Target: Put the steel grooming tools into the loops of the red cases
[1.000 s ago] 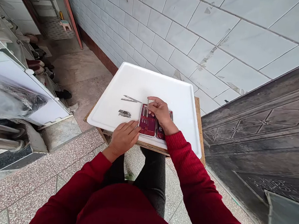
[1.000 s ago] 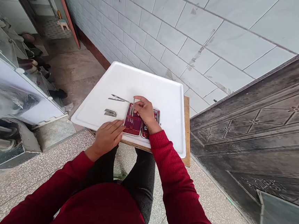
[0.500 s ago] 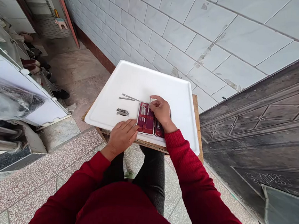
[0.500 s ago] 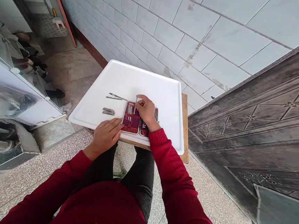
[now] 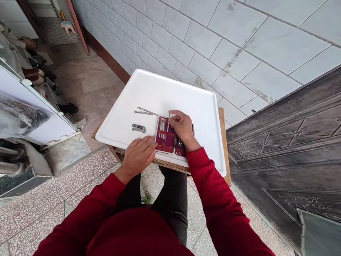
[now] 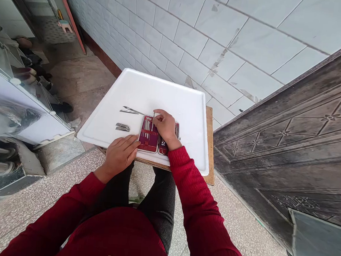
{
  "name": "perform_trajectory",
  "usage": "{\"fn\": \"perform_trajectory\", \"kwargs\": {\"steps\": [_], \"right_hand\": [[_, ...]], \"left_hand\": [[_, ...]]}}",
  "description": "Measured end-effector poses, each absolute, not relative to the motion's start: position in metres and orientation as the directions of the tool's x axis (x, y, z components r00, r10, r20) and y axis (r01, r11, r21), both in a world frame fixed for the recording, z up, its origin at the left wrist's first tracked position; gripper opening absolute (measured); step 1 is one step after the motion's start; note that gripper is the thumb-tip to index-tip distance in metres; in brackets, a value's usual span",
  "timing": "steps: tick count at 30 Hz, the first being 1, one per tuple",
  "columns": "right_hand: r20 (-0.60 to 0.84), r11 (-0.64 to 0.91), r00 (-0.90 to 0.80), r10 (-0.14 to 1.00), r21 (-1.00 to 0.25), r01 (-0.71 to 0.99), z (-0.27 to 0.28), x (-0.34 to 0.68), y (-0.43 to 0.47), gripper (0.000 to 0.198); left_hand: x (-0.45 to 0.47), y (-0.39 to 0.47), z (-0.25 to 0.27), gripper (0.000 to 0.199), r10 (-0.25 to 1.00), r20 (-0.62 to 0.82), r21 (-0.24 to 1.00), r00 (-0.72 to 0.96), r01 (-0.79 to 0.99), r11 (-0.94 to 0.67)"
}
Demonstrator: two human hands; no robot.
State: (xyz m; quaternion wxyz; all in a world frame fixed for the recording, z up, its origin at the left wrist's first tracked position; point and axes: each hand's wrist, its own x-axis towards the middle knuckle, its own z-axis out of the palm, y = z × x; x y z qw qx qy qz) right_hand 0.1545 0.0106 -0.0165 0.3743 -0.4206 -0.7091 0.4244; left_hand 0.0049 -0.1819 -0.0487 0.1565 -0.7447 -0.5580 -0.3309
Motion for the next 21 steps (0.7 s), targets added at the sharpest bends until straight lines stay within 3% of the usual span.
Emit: {"fn": "perform_trajectory", "kwargs": {"steps": [14, 21], "right_hand": [[0.225, 0.263, -0.298, 0.928, -0.96, 0.093, -0.011, 0.148, 0.006, 0.04], [0.225, 0.272, -0.358, 0.906, -0.958, 0.088, 0.0, 0.139, 0.005, 0.041]], "left_hand": [[0.005, -0.182, -0.049, 0.031, 0.723, 0.673, 0.142, 0.157, 0.932, -0.334], [0.004, -0.183, -0.051, 0.036, 0.749, 0.646, 0.178, 0.147, 0.925, -0.335]]}}
